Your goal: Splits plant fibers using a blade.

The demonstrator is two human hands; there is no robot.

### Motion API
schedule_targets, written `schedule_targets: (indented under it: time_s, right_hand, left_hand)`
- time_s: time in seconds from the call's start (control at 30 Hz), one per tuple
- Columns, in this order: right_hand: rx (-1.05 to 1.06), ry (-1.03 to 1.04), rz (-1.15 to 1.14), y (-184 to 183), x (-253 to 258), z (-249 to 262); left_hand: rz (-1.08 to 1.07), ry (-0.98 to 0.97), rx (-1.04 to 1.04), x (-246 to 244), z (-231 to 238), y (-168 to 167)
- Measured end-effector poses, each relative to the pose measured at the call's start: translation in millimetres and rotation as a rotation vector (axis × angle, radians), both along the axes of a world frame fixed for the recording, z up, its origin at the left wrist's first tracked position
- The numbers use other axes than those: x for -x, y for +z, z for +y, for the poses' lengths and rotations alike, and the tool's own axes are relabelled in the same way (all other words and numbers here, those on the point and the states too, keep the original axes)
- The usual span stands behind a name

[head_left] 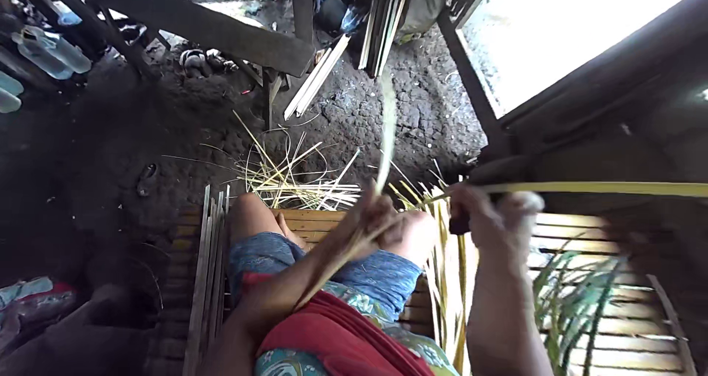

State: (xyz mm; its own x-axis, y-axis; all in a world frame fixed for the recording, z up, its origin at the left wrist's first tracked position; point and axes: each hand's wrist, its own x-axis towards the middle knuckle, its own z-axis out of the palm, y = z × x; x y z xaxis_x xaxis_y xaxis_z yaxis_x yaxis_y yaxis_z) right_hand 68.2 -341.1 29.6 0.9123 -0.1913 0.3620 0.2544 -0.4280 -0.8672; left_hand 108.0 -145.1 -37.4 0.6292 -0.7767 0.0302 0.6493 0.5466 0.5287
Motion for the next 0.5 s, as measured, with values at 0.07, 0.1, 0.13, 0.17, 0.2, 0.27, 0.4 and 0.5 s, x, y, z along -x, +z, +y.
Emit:
schedule_targets:
  time_s: [0.07,0.1,0.13,0.17,0.2,0.27,0.4,0.5]
  right_hand:
    - [-0.100,0.028,-0.037,7,-15,-5]
    - [-0.109,0.092,-0.009,6,-16,1]
    - [-0.103,0.186,0.048,1,-14,14]
    - [-0.100,0.296,0.110,-8,-12,32]
    - [-0.098,0.418,0.160,-16,-12,50]
    - [-0.117,0.547,0.214,-27,-9,73]
    - [-0.208,0.827,0.203,-12,24,41]
    - [-0.185,0.993,0.154,-1,39,27]
  left_hand:
    - [0.103,0.010,-0.053,6,12,11]
    - [0.157,0.097,-0.129,7,15,18]
    - [0.200,0.208,-0.191,6,14,22]
    - [0.225,0.308,-0.235,4,12,24]
    - [0.231,0.398,-0.270,-1,10,25]
    - [0.188,0.548,-0.262,-13,20,18]
    - [0.336,1.013,-0.220,-37,83,-4]
    - [0.378,1.068,-0.241,-26,98,-8]
